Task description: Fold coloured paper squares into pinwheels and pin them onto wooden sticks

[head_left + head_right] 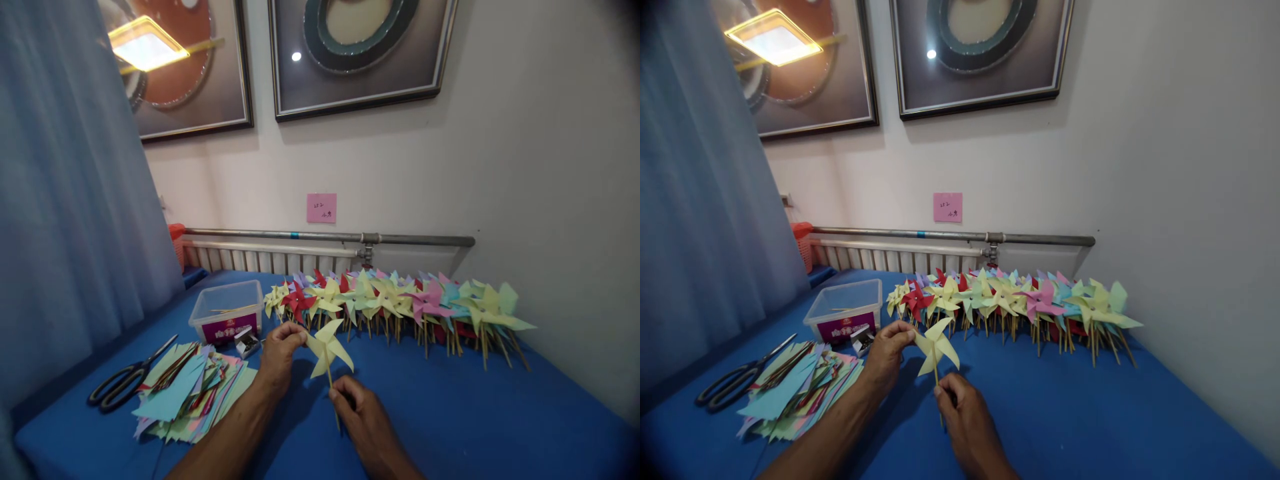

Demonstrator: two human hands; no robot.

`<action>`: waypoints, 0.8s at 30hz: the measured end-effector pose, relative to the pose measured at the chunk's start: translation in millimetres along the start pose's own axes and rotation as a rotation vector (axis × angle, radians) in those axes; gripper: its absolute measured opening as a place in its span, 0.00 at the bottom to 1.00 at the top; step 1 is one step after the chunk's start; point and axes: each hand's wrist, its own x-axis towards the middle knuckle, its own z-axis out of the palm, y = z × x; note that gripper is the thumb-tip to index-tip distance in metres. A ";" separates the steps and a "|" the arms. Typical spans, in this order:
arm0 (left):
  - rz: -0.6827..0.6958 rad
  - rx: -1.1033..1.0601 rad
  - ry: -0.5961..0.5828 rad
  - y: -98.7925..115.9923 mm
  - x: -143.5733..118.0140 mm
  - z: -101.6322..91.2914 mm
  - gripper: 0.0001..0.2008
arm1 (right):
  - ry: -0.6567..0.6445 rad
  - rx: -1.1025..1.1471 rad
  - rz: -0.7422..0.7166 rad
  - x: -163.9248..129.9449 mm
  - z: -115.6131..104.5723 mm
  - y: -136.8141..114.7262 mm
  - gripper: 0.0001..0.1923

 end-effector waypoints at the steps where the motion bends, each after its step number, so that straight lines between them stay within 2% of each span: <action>1: 0.005 -0.004 0.000 -1.1 0.6 -0.3 0.05 | 0.001 0.003 -0.002 0.0 0.2 0.2 0.15; 8: 0.005 0.018 -0.005 -5.8 3.0 -2.6 0.10 | 0.022 -0.019 -0.015 -0.7 0.6 2.4 0.15; 12: 0.002 -0.013 -0.048 -2.5 1.4 -1.5 0.16 | 0.012 -0.006 -0.005 -0.8 0.7 2.4 0.15; 16: -0.002 -0.035 -0.034 2.1 0.8 -0.2 0.17 | 0.024 -0.007 0.011 0.0 -0.1 -0.5 0.15; 18: 0.008 -0.034 0.005 4.1 1.6 -0.1 0.17 | 0.029 -0.001 0.025 0.3 -0.7 -1.3 0.15; 21: 0.025 0.013 0.139 4.0 4.1 -1.0 0.17 | 0.044 0.017 0.048 0.9 -1.7 0.6 0.16; 24: -0.019 0.105 0.243 -1.7 6.8 -1.4 0.16 | 0.074 0.040 0.033 2.5 -2.4 6.0 0.17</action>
